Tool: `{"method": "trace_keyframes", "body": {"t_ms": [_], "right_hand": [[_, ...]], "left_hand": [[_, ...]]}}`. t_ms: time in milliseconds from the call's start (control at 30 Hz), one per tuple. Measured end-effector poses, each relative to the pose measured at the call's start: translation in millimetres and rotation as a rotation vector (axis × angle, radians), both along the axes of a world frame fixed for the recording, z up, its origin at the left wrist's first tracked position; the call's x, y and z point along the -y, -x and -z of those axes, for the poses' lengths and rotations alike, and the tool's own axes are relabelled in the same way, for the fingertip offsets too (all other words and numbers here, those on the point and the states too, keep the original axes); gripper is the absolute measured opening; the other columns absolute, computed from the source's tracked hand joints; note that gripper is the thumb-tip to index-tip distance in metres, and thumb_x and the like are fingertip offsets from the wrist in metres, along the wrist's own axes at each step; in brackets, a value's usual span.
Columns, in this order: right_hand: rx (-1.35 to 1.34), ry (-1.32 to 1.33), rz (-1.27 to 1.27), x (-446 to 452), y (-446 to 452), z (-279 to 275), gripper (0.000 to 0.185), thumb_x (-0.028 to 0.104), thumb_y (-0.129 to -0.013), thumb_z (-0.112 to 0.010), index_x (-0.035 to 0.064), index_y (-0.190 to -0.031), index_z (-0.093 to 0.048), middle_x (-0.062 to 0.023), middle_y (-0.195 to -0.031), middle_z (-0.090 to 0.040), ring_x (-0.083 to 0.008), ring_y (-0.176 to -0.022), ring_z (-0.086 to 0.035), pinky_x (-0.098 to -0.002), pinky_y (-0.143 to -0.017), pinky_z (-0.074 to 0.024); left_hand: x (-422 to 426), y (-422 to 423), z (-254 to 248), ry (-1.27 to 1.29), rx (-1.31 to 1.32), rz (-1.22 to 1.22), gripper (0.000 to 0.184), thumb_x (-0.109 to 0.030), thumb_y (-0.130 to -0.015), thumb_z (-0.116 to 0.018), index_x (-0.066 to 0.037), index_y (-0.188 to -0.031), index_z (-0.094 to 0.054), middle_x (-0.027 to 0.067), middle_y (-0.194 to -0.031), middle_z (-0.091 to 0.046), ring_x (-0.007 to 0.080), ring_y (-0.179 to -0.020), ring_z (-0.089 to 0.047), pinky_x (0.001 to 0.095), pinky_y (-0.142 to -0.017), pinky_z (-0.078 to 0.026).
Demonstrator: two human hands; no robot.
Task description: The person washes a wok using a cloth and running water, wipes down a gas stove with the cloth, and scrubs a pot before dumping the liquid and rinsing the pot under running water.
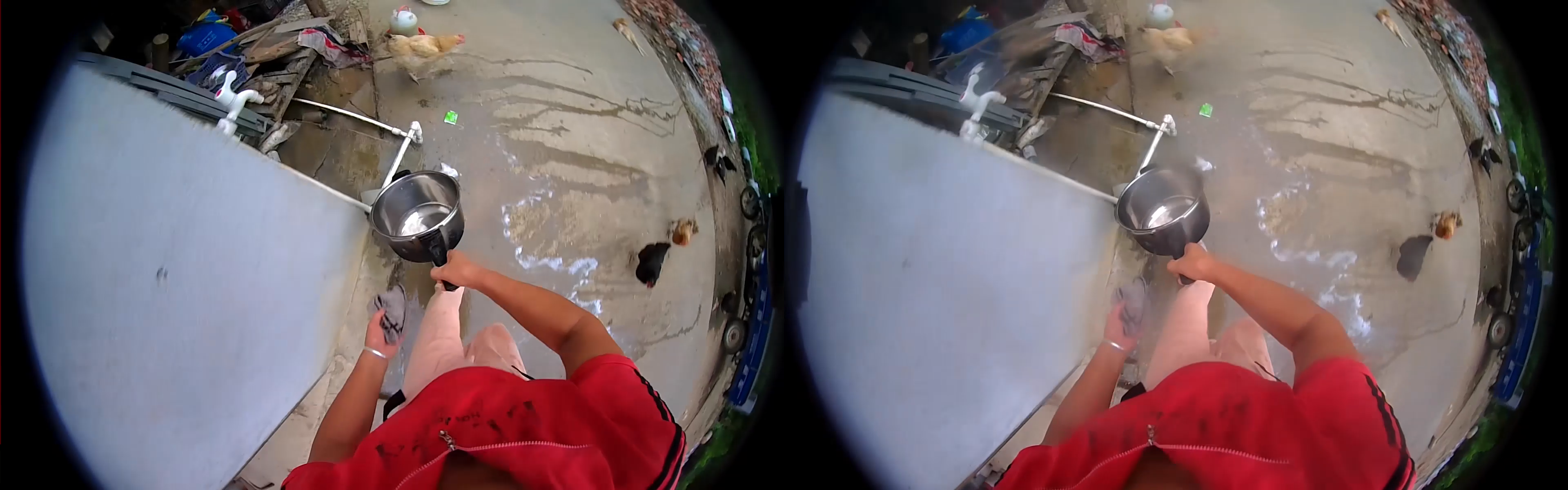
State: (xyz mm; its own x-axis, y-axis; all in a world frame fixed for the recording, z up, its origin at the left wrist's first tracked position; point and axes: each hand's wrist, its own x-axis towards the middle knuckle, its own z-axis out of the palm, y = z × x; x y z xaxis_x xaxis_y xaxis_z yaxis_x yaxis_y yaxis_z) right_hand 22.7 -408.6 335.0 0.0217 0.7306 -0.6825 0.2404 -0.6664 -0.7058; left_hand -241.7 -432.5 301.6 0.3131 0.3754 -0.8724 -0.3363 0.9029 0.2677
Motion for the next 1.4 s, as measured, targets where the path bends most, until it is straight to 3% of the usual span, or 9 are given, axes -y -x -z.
{"method": "trace_keyframes", "body": {"t_ms": [333, 500, 733, 867, 933, 1033, 1133, 1167, 1400], "right_hand": [[0.117, -0.265, -0.186, -224, -36, 186, 0.025, 0.021, -0.068, -0.065, -0.0017, -0.070, -0.055, -0.0129, -0.061, -0.061, -0.0203, -0.051, -0.061, -0.0344, -0.052, -0.0489], [0.177, -0.349, -0.251, -278, -34, 252, 0.034, 0.025, -0.068, -0.066, -0.0045, -0.079, -0.053, -0.0201, -0.066, -0.059, -0.0311, -0.064, -0.062, -0.0386, -0.062, -0.0488], [0.078, -0.340, -0.465, -310, -58, 272, 0.040, 0.028, -0.069, -0.064, -0.0052, -0.087, -0.052, -0.0257, -0.076, -0.059, -0.0383, -0.075, -0.061, -0.0417, -0.068, -0.0474], [0.119, -0.167, -0.775, -330, -81, 260, 0.038, 0.032, -0.074, -0.063, -0.0014, -0.092, -0.056, -0.0220, -0.085, -0.062, -0.0368, -0.084, -0.061, -0.0416, -0.074, -0.0475], [0.252, -0.142, -1.015, -342, -98, 258, 0.035, 0.033, -0.076, -0.061, 0.0020, -0.093, -0.060, -0.0192, -0.090, -0.064, -0.0350, -0.087, -0.061, -0.0413, -0.076, -0.0475], [0.335, -0.333, -1.301, -378, -113, 215, 0.039, 0.039, -0.079, -0.060, 0.0026, -0.092, -0.061, -0.0172, -0.091, -0.064, -0.0332, -0.088, -0.061, -0.0388, -0.077, -0.0479], [-0.320, -0.382, -0.855, -437, -98, 77, 0.040, 0.042, -0.083, -0.058, 0.0051, -0.099, -0.062, -0.0122, -0.102, -0.062, -0.0250, -0.094, -0.060, -0.0341, -0.083, -0.0458], [-0.477, -0.358, -0.712, -448, -85, 34, 0.035, 0.036, -0.087, -0.056, 0.0061, -0.105, -0.060, -0.0101, -0.109, -0.059, -0.0204, -0.101, -0.056, -0.0326, -0.088, -0.0426], [-0.820, -1.038, -0.618, -480, 47, -206, 0.044, 0.039, -0.094, -0.042, 0.0043, -0.120, -0.051, -0.0115, -0.113, -0.056, -0.0186, -0.110, -0.051, -0.0279, -0.093, -0.0379]], "left_hand": [[-54, -75, 54, 0.102, -0.130, -0.339, 0.028, -0.025, -0.082, -0.048, -0.008, -0.100, -0.061, 0.0055, -0.094, -0.066, 0.0215, -0.087, -0.063, 0.0344, -0.080, -0.050], [-59, -88, 93, 0.205, -0.145, -0.437, 0.044, -0.018, -0.083, -0.042, -0.007, -0.125, -0.046, 0.0118, -0.119, -0.056, 0.0282, -0.107, -0.056, 0.0432, -0.091, -0.046], [-98, -154, 97, 0.266, -0.047, -0.676, 0.039, -0.026, -0.090, -0.044, -0.005, -0.122, -0.050, 0.0110, -0.118, -0.057, 0.0268, -0.107, -0.056, 0.0427, -0.090, -0.046], [-116, -202, 100, 0.221, -0.117, -0.675, 0.031, -0.024, -0.091, -0.044, -0.008, -0.116, -0.053, 0.0064, -0.106, -0.063, 0.0208, -0.092, -0.062, 0.0325, -0.067, -0.052], [-120, -224, 110, 0.185, -0.096, -0.706, 0.037, -0.026, -0.094, -0.041, -0.006, -0.125, -0.045, 0.0075, -0.120, -0.055, 0.0220, -0.104, -0.057, 0.0341, -0.085, -0.050], [-136, -255, 111, 0.129, 0.101, -0.949, 0.031, -0.018, -0.095, -0.040, -0.005, -0.122, -0.046, 0.0076, -0.114, -0.057, 0.0204, -0.107, -0.055, 0.0308, -0.091, -0.047], [-123, -275, 152, 0.038, 0.613, -1.281, 0.030, -0.016, -0.094, -0.042, -0.005, -0.121, -0.048, 0.0074, -0.112, -0.057, 0.0191, -0.106, -0.055, 0.0304, -0.091, -0.047], [-124, -287, 155, -0.351, -0.063, -0.758, 0.029, -0.016, -0.094, -0.044, -0.004, -0.120, -0.049, 0.0077, -0.112, -0.057, 0.0156, -0.102, -0.057, 0.0263, -0.085, -0.049], [-139, -346, 62, -0.033, 0.045, -1.118, 0.035, -0.026, -0.087, -0.047, -0.005, -0.115, -0.052, 0.0106, -0.108, -0.061, 0.0255, -0.095, -0.061, 0.0436, -0.081, -0.052]]}}
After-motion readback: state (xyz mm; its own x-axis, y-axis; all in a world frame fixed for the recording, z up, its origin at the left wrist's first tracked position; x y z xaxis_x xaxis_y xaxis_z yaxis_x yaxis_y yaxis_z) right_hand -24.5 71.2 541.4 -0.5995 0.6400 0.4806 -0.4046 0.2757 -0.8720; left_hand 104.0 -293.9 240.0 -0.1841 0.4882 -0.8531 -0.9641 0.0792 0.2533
